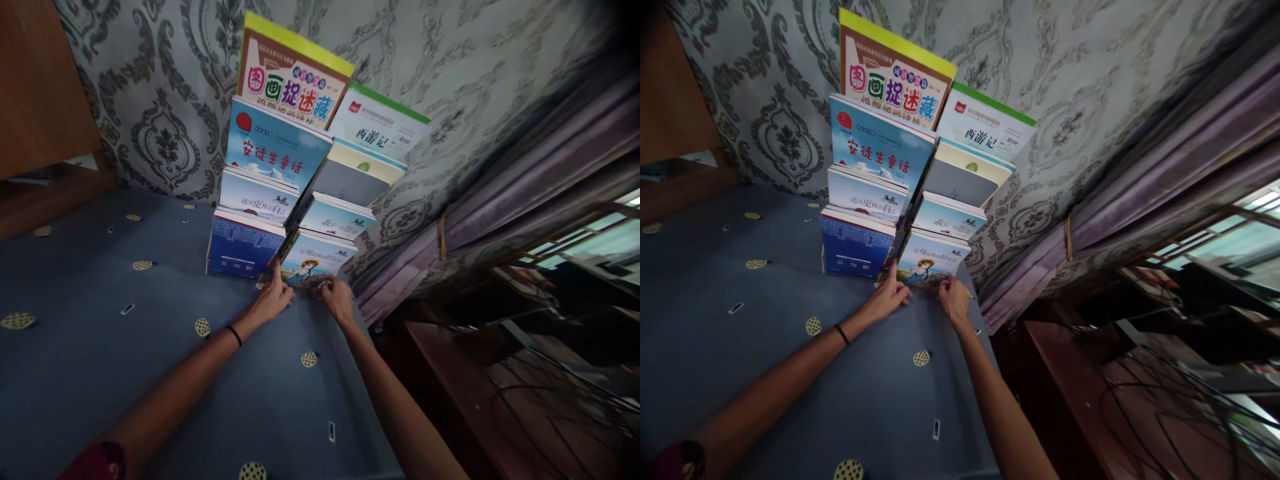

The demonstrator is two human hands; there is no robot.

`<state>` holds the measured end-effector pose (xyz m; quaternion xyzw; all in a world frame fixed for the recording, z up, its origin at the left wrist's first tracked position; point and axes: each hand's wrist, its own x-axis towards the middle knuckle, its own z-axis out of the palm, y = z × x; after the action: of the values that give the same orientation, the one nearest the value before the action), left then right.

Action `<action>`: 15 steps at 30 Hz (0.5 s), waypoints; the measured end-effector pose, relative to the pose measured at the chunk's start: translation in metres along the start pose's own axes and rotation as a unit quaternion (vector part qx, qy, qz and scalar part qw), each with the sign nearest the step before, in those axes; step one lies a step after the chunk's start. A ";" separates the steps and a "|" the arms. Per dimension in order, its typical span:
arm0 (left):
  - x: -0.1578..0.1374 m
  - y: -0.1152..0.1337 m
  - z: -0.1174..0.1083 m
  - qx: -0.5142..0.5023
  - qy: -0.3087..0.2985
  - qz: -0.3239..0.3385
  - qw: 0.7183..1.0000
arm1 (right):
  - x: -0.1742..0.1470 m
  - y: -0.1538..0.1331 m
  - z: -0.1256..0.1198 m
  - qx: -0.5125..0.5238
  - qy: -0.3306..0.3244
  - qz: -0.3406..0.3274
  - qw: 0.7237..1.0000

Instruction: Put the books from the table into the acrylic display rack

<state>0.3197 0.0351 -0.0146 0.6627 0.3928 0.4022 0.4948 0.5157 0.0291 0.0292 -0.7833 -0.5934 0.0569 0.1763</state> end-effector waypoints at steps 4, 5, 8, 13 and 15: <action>0.001 -0.004 -0.002 -0.017 -0.016 0.017 1.000 | -0.003 -0.005 0.001 -0.002 -0.022 -0.008 1.000; 0.001 -0.005 -0.003 -0.020 -0.019 0.022 0.999 | -0.003 -0.005 0.001 -0.004 -0.017 -0.011 1.000; 0.001 -0.007 -0.004 -0.020 -0.021 0.025 0.999 | -0.003 -0.004 0.002 -0.007 -0.006 -0.025 1.000; 0.001 -0.005 -0.003 -0.008 -0.015 0.019 1.000 | -0.001 0.000 0.005 -0.014 0.007 -0.030 0.999; 0.000 -0.002 -0.003 -0.005 -0.015 0.022 1.000 | 0.000 0.002 0.009 0.006 0.029 -0.046 0.999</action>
<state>0.3164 0.0363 -0.0159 0.6746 0.3689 0.4049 0.4949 0.5148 0.0300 0.0204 -0.7555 -0.6230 0.0298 0.2004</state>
